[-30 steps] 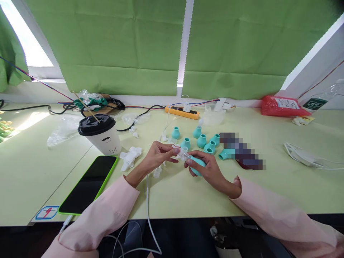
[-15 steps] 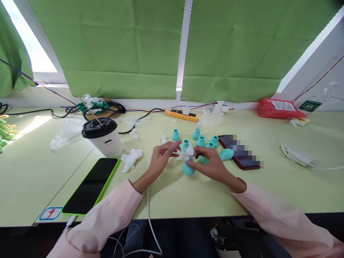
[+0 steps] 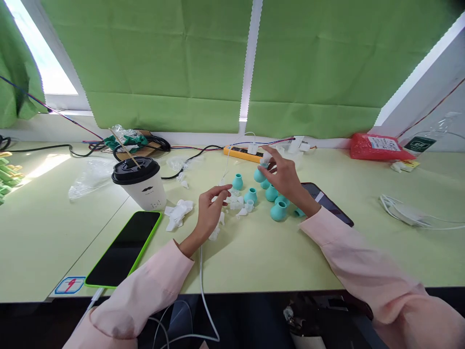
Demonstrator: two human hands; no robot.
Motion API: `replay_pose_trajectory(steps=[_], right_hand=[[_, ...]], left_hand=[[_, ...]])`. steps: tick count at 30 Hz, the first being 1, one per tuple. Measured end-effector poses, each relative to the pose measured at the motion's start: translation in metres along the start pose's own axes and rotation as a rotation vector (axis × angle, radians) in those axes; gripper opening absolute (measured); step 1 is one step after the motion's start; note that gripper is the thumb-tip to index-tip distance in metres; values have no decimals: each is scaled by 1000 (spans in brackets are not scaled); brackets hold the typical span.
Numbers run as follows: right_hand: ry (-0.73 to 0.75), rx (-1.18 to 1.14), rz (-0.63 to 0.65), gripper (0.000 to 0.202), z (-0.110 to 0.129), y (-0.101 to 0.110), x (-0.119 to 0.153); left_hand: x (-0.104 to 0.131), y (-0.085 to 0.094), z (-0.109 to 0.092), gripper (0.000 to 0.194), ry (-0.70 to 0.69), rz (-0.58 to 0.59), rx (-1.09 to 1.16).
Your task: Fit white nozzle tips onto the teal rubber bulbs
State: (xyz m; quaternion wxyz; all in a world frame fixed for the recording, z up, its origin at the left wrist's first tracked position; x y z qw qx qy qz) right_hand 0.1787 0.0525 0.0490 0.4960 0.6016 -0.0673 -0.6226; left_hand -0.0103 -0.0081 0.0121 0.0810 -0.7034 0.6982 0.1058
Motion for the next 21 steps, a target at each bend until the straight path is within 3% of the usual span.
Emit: replay_pose_trajectory(steps=[6,10,15,21], right_hand=[[24,297,211,36,-4,-20,8],[-1,332,302,34,-6,-24,10],[-7,330,285,34,-8,-22,9],[-77,514,209,41,4,-11,11]], left_hand=[[-2,2,2,27,-142,39,-599],[-4,4,4,27,-239,59,-1000],[-4,5,10,30,-283,192,-1176],[-1,2,20,29,-318,313,-1265]])
Point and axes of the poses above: each hand's wrist, its own x-axis away from the middle knuckle, its own y-axis out of the back of the hand, z = x × y, the point moved 1 cm from there along -x, towards the middle knuckle, and after that the axes turned 1 degree about x, right-handed, at the moved point
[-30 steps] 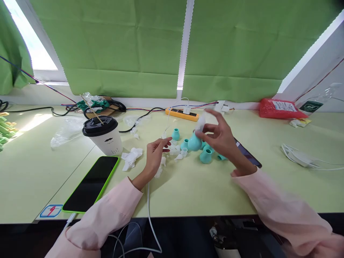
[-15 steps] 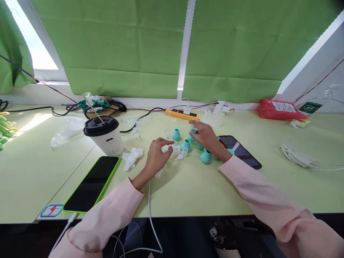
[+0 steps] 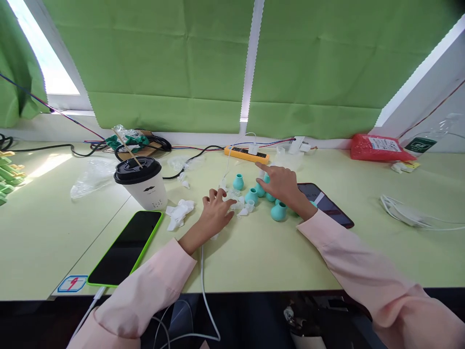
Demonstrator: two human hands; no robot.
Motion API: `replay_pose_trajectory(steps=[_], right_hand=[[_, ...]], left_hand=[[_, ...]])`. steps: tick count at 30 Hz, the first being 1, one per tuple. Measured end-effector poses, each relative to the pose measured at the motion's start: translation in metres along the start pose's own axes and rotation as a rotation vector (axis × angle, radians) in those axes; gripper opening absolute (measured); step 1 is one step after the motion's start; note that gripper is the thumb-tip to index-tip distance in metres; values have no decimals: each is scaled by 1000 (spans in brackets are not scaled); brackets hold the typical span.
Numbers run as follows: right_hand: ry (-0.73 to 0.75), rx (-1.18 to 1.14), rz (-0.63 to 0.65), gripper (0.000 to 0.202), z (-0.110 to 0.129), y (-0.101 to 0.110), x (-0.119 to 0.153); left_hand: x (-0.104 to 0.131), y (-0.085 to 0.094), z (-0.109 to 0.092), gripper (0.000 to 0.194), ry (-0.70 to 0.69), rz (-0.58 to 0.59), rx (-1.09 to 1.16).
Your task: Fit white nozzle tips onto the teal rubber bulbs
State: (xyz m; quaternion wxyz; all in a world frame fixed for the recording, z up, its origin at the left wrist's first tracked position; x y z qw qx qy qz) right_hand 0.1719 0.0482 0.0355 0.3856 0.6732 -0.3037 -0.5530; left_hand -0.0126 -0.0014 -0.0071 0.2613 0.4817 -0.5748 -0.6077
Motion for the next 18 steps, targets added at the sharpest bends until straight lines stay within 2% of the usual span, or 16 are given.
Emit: replay_pose_trajectory(steps=[3,5,8,10,13,18], right_hand=[[51,-10,-134,39,7,13,8],[227,-55,-211,32,16,19,18],[571,-60,-123,25,31,20,34],[693,-22,-7,25,40,14,44],[726,29,102,23,50,3,52],[666,44,151,33,59,-13,56]], left_hand=[[-3,7,5,27,28,-22,-6],[-5,16,12,27,58,-18,20],[-8,29,22,25,52,16,106],[-9,33,27,23,13,42,146],[-6,32,27,23,-64,104,161],[-4,28,26,20,-140,168,90]])
Point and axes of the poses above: each hand's wrist, its own x-axis away from the middle knuckle, its own y-axis out of the back of the hand, z = x × y, the point moved 1 cm from there along -x, towards the middle knuckle, and after that the axes turned 1 degree about x, right-handed, at the moved point
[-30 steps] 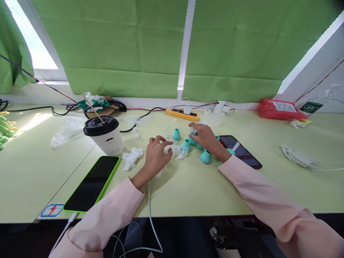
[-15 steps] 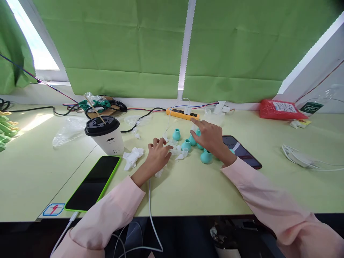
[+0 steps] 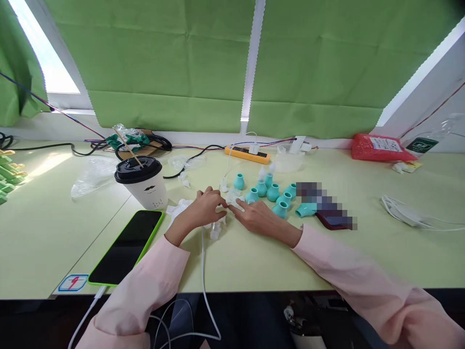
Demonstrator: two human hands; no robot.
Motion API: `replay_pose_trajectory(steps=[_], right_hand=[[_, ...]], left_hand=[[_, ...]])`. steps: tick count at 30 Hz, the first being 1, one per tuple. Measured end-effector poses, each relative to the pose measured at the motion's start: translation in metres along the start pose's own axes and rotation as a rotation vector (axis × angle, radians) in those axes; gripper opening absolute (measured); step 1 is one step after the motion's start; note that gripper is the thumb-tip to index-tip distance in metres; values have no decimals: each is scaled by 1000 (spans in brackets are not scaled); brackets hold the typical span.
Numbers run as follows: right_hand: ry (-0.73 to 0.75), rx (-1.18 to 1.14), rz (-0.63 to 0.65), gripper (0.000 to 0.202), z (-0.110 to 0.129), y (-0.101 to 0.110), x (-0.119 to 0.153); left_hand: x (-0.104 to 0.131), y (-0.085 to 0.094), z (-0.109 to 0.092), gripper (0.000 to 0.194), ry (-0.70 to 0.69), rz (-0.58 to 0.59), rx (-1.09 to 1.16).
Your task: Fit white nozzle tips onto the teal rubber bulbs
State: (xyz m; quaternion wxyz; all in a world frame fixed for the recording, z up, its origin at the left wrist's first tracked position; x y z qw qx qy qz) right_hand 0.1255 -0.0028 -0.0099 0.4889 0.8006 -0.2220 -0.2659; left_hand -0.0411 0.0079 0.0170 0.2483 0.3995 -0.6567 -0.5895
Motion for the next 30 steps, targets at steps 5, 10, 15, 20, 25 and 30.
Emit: replay_pose_trajectory(steps=[5,10,15,20,25,30], right_hand=[[-101,-21,62,35,4,-9,-4],[-189,-35,75,33,6,-11,-5],[-184,-35,97,27,6,-13,-5],[-161,-69,52,25,3,-9,-5],[-114,-284,-159,32,-1,3,1],[-341,-1121,-282,23,-5,14,17]], left_hand=[[-2,1,-1,23,10,-30,-44],[-5,-11,-15,24,78,-28,-166],[-7,-21,-23,18,108,-45,-176],[-8,-17,-17,13,134,-105,-49],[-8,-6,-11,15,211,-286,430],[-6,0,-12,22,245,-212,1080]])
Point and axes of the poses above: each hand's wrist, its own x-axis away from the middle knuckle, its own y-axis out of the back of the hand, z = x × y, the point moved 1 cm from there along -x, towards the middle knuckle, and after that the axes turned 1 degree about x, right-handed, at the moved point
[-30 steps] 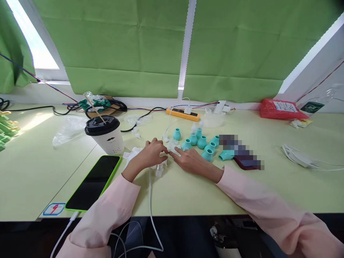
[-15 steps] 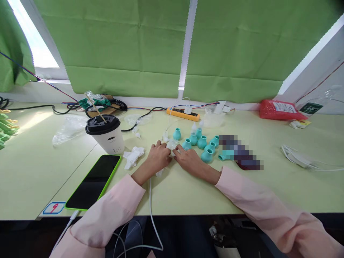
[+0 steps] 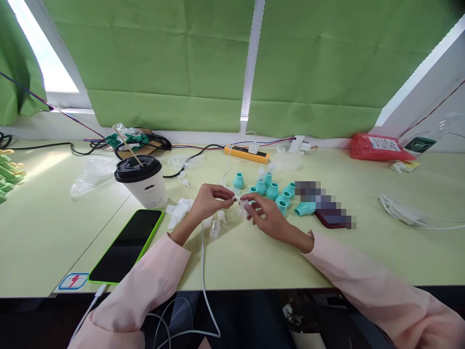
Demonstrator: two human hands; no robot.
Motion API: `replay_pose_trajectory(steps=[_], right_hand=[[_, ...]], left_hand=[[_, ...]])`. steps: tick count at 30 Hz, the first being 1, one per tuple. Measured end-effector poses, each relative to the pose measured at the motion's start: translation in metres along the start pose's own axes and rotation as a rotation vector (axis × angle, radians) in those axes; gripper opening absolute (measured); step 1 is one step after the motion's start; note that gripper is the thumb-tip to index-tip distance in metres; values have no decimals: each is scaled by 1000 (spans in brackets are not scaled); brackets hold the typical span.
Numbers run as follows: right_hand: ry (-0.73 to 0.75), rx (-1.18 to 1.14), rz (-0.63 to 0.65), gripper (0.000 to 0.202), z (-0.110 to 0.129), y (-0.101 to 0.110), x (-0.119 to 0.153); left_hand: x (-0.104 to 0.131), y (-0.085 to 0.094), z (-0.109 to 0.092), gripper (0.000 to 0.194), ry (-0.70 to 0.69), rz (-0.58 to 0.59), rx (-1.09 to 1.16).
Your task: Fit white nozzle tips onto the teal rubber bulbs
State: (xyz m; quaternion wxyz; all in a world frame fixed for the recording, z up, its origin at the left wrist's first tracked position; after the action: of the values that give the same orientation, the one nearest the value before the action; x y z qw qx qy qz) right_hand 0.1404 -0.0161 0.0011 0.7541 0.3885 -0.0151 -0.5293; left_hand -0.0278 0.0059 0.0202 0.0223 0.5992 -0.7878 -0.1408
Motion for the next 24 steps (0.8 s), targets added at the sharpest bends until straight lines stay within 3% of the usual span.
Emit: replay_pose_trajectory(steps=[4,8,15,24], right_hand=[[-339,-689,60,20,-2,3,8],[-492,-1041,85,20,-9,1,9],[-503,-1100,21,40,-15,0,10],[-518,-1081,-13,34,-8,-4,12]], left_hand=[[1,-2,1,30,157,164,303],[0,-4,6,31,218,238,373],[0,-2,10,33,190,184,308],[3,-7,1,28,140,204,227]])
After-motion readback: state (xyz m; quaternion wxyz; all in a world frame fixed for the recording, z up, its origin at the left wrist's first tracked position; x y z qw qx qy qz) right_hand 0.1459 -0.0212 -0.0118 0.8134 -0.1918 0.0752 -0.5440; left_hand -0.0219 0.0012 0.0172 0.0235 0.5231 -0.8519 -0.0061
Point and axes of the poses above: each hand's wrist, its own x-axis away from the middle knuckle, its own y-axis out of the back of the hand, z = x × y, the point moved 1 cm from there along -x, towards the middle knuckle, and after that the axes turned 1 degree about x, right-handed, at the moved point
